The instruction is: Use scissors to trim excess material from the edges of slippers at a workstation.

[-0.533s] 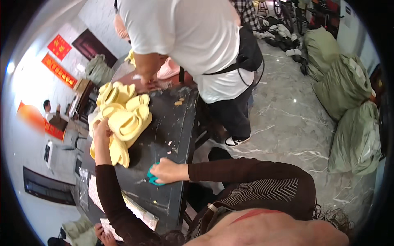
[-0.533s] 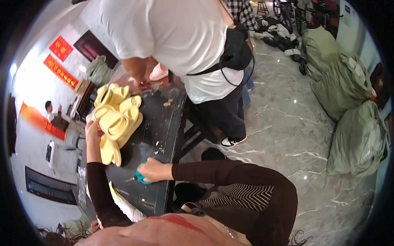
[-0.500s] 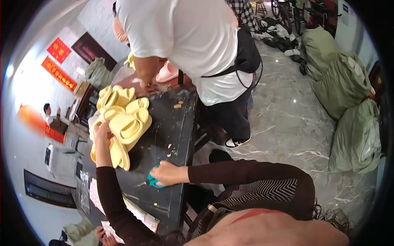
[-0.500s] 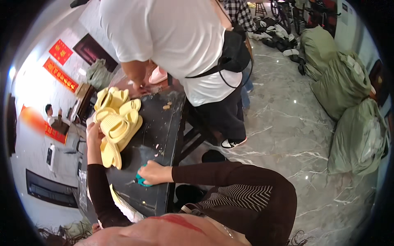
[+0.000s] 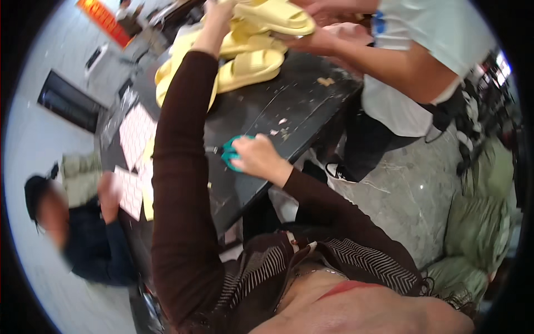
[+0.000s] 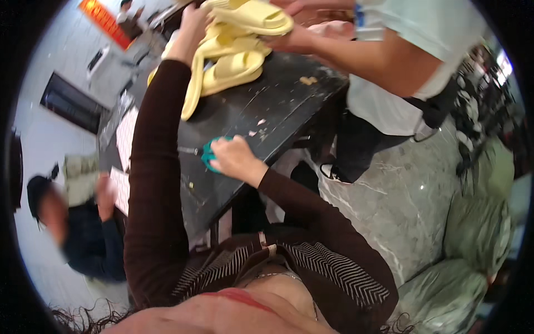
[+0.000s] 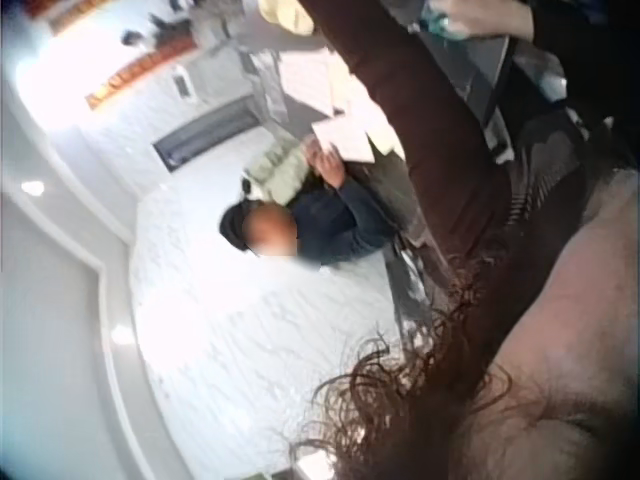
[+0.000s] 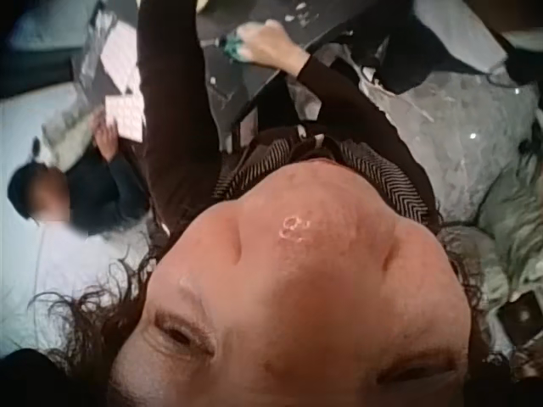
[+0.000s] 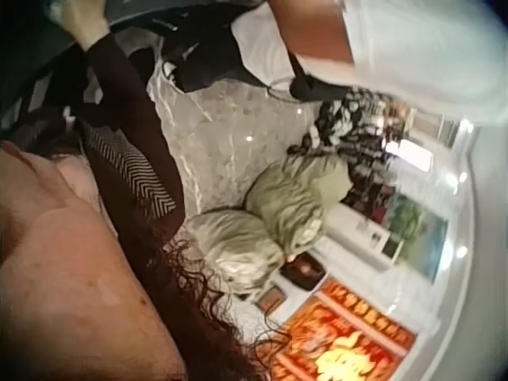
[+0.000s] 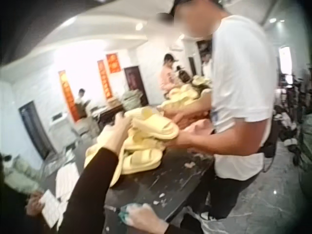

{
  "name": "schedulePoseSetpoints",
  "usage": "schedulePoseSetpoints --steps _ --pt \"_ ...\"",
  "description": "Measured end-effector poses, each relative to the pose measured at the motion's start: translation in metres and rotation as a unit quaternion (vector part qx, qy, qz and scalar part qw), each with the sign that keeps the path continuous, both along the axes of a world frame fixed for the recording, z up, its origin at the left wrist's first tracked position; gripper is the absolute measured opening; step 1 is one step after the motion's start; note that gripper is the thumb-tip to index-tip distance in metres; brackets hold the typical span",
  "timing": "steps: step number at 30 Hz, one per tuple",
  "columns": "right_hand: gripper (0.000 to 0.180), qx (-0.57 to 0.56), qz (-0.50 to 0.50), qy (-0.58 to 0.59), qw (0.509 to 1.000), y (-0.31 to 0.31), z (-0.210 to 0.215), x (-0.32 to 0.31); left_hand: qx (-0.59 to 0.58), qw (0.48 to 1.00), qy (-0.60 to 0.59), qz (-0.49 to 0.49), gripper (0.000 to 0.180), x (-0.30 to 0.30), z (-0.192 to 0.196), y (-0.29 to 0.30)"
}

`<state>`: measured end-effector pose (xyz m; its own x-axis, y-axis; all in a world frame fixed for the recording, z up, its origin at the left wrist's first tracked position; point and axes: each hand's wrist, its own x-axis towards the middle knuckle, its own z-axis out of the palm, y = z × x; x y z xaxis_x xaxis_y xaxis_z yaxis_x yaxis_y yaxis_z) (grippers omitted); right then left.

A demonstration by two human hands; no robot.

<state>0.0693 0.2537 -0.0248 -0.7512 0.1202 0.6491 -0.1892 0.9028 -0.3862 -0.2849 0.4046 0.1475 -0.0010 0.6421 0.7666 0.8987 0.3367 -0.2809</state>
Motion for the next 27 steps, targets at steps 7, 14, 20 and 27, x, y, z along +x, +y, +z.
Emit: schedulePoseSetpoints --steps 7,14,20,27 --pt "0.026 -0.008 -0.039 -0.031 0.999 0.031 -0.02 0.014 0.007 0.791 -0.589 -0.165 0.032 0.099 -0.026 -0.028" --pt "0.026 -0.006 -0.022 -0.025 0.999 0.025 -0.015 0.012 0.069 0.871 -0.477 0.089 0.038 0.007 -0.076 -0.135" --pt "0.026 -0.002 -0.031 -0.046 0.998 0.024 -0.012 0.014 -0.015 0.723 -0.631 0.279 0.043 0.026 -0.103 -0.165" --pt "0.028 -0.001 -0.037 -0.064 0.997 0.028 -0.013 0.014 0.032 0.58 -0.803 0.135 0.056 0.049 -0.113 -0.149"
